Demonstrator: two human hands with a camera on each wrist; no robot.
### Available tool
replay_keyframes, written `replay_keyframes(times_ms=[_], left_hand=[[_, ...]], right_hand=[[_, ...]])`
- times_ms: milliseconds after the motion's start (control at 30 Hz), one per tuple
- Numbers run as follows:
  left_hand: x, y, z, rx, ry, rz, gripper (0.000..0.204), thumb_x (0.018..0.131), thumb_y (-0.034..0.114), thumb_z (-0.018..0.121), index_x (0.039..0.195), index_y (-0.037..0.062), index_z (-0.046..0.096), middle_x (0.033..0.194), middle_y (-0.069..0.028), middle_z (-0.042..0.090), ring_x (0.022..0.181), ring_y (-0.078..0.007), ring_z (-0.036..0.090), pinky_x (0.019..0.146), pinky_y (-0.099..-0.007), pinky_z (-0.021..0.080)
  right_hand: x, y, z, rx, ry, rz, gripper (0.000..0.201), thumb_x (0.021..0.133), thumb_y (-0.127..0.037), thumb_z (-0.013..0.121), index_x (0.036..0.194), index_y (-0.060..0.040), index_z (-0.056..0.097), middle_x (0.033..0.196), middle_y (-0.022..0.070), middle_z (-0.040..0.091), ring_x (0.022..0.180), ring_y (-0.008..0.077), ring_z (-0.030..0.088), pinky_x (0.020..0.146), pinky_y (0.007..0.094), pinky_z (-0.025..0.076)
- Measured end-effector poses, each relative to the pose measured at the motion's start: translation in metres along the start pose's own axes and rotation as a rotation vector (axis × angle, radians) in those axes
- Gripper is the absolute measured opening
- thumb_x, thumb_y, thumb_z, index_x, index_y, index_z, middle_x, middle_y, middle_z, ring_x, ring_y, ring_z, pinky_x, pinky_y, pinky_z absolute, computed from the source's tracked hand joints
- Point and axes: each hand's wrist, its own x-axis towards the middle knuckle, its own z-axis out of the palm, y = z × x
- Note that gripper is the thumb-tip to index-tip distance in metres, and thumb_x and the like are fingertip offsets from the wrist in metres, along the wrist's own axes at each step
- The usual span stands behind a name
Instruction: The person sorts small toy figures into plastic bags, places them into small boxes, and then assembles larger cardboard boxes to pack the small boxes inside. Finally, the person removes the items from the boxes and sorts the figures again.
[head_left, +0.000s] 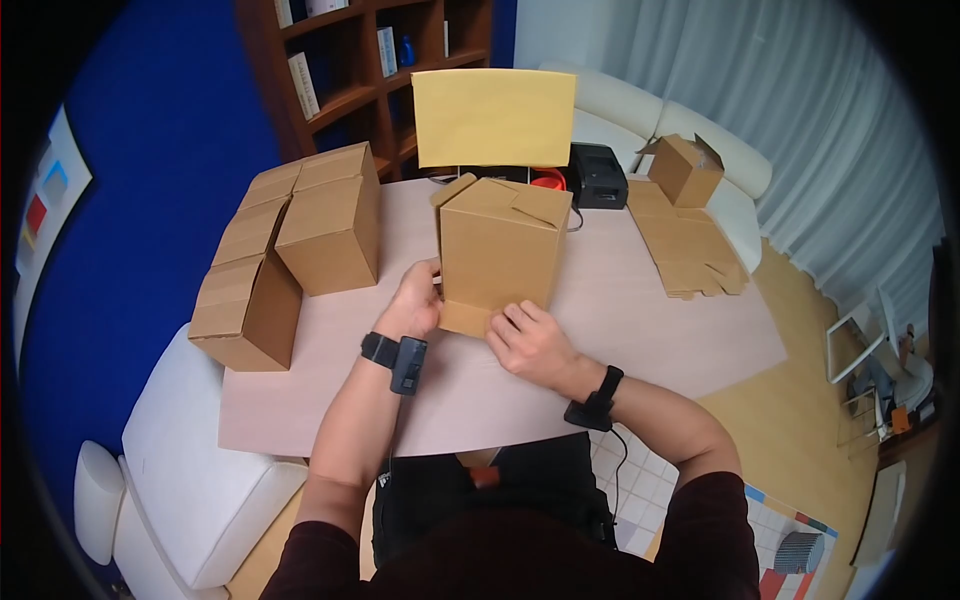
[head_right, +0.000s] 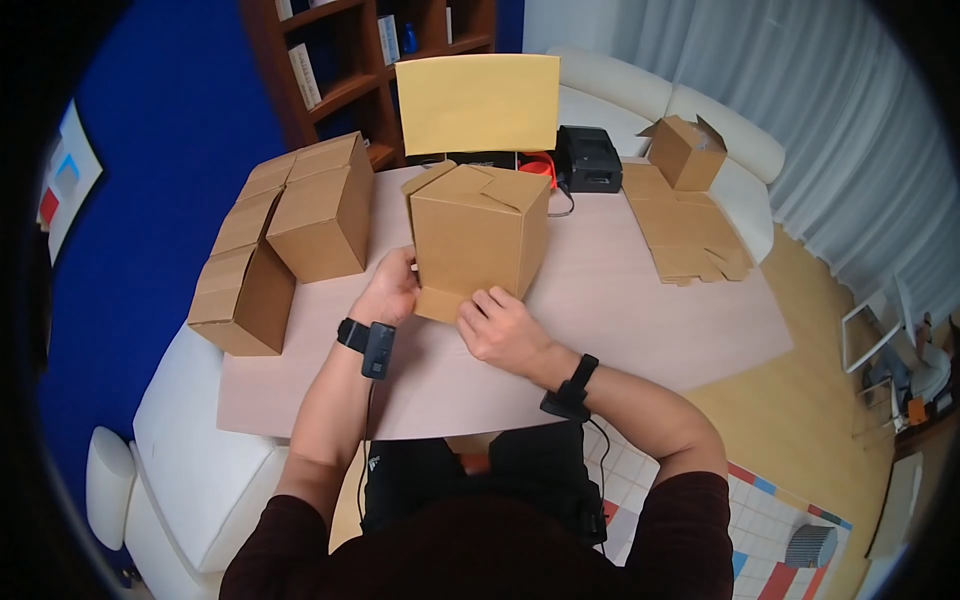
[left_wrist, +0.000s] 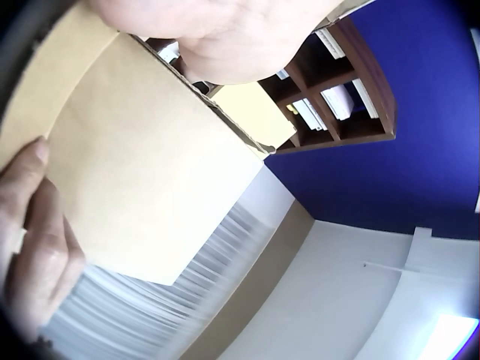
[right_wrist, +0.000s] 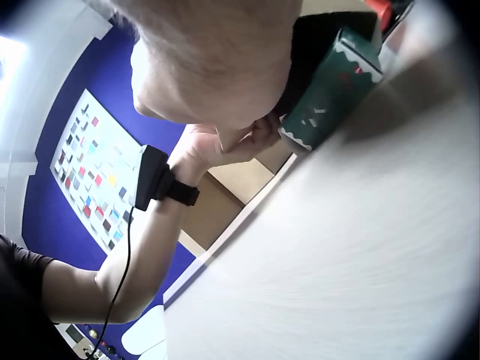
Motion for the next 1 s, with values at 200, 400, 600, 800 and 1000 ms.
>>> replay_keyframes(times_ms=[200, 400, 600, 800, 1000], left_hand=[[-0.026, 0.019, 0.026, -0.031, -0.127, 0.335, 0.028, 0.107, 0.01, 0.048, 0.123, -0.0029, 0.067, 0.115, -0.0121, 0.072, 0.105, -0.0217, 0.069, 0.099, -0.0358, 0.056], [-0.056, 0.034, 0.038, 0.058, -0.127, 0.517, 0.036, 0.11, 0.019, 0.059, 0.138, -0.0016, 0.068, 0.122, -0.0075, 0.075, 0.108, -0.0128, 0.07, 0.095, -0.0295, 0.056], [-0.073, 0.039, 0.044, 0.278, -0.068, 0.745, 0.034, 0.111, 0.021, 0.063, 0.133, -0.0014, 0.073, 0.115, -0.0067, 0.078, 0.101, -0.0109, 0.07, 0.091, -0.0274, 0.055], [-0.074, 0.047, 0.033, 0.183, 0.107, 0.952, 0.032, 0.111, 0.02, 0.062, 0.131, -0.0036, 0.073, 0.118, -0.0076, 0.077, 0.104, -0.0121, 0.069, 0.093, -0.0275, 0.055], [-0.085, 0.055, 0.043, 0.299, 0.14, 1.074, 0.031, 0.113, 0.018, 0.059, 0.133, -0.0024, 0.072, 0.117, -0.0058, 0.076, 0.101, -0.0087, 0.068, 0.091, -0.025, 0.054]], right_hand=[[0.031, -0.007, -0.054, 0.359, 0.019, 0.129, 0.034, 0.079, -0.011, 0.069, 0.109, 0.0039, 0.073, 0.106, 0.0145, 0.066, 0.097, 0.0307, 0.065, 0.083, 0.0418, 0.054], [0.056, 0.029, -0.123, 0.179, 0.363, 0.271, 0.039, 0.076, -0.005, 0.074, 0.114, 0.004, 0.071, 0.117, 0.0193, 0.067, 0.112, 0.0366, 0.065, 0.094, 0.0506, 0.055], [0.051, 0.046, -0.115, 0.09, -0.055, 0.339, 0.031, 0.076, -0.015, 0.081, 0.1, 0.0025, 0.073, 0.098, 0.0161, 0.069, 0.103, 0.0339, 0.064, 0.085, 0.0447, 0.054], [0.05, 0.039, -0.116, 0.151, -0.407, 0.675, 0.03, 0.095, -0.027, 0.073, 0.099, 0.0034, 0.074, 0.075, 0.0148, 0.071, 0.073, 0.0354, 0.07, 0.071, 0.0484, 0.054], [0.048, 0.062, -0.096, 0.472, -0.166, 0.812, 0.064, 0.102, -0.037, 0.07, 0.148, 0.0033, 0.052, 0.109, 0.0282, 0.072, 0.105, 0.04, 0.071, 0.093, 0.0481, 0.055]])
